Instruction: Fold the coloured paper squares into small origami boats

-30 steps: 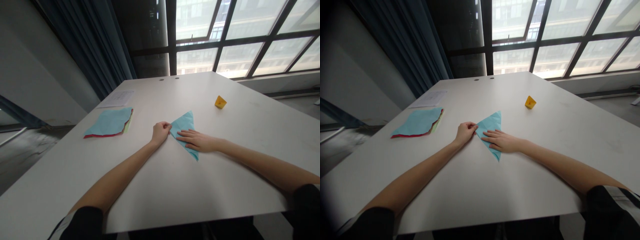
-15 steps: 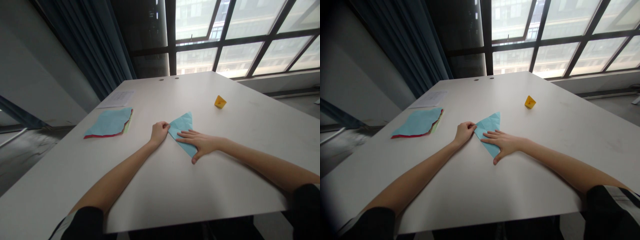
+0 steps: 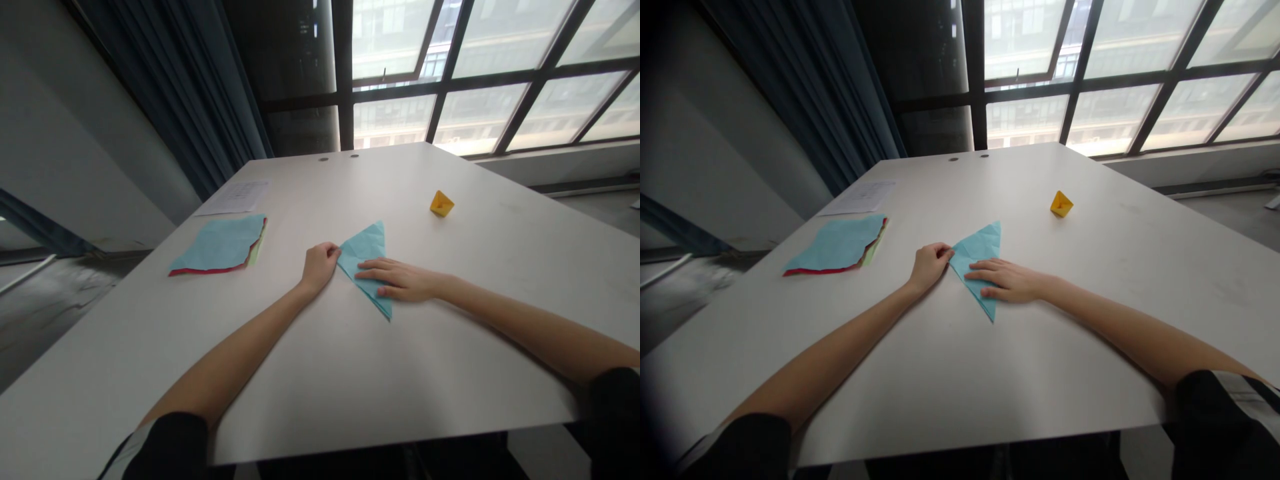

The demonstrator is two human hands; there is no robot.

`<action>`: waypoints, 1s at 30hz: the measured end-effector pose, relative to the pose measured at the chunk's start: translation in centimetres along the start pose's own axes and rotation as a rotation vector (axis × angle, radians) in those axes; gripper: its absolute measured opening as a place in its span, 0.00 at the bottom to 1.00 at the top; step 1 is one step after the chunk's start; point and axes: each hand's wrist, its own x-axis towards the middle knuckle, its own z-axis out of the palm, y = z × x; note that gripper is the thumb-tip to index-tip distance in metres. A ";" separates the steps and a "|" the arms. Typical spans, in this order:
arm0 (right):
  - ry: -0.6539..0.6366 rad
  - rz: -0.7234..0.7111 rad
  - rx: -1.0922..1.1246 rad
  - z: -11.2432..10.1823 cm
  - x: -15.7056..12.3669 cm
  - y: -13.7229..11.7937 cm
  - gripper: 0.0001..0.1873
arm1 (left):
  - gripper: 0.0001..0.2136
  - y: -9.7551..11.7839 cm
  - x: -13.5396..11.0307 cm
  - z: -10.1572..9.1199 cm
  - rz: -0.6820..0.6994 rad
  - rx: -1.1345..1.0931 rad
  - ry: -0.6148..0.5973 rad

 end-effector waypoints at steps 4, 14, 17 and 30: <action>0.068 0.016 -0.044 -0.2 0.0 0.3 0.31 | 0.08 -0.3 0.0 0.0 0.008 0.053 -0.007; 0.024 -0.036 -0.064 0.1 0.0 0.3 0.49 | 0.14 1.1 -0.8 -0.5 0.152 0.458 0.004; 0.061 -0.022 -0.067 0.3 0.2 0.1 0.51 | 0.16 2.3 -1.5 -0.4 0.271 0.553 -0.042; 0.119 0.105 -0.060 0.3 -0.1 0.2 0.49 | 0.28 3.7 -3.5 0.6 0.185 0.628 -0.317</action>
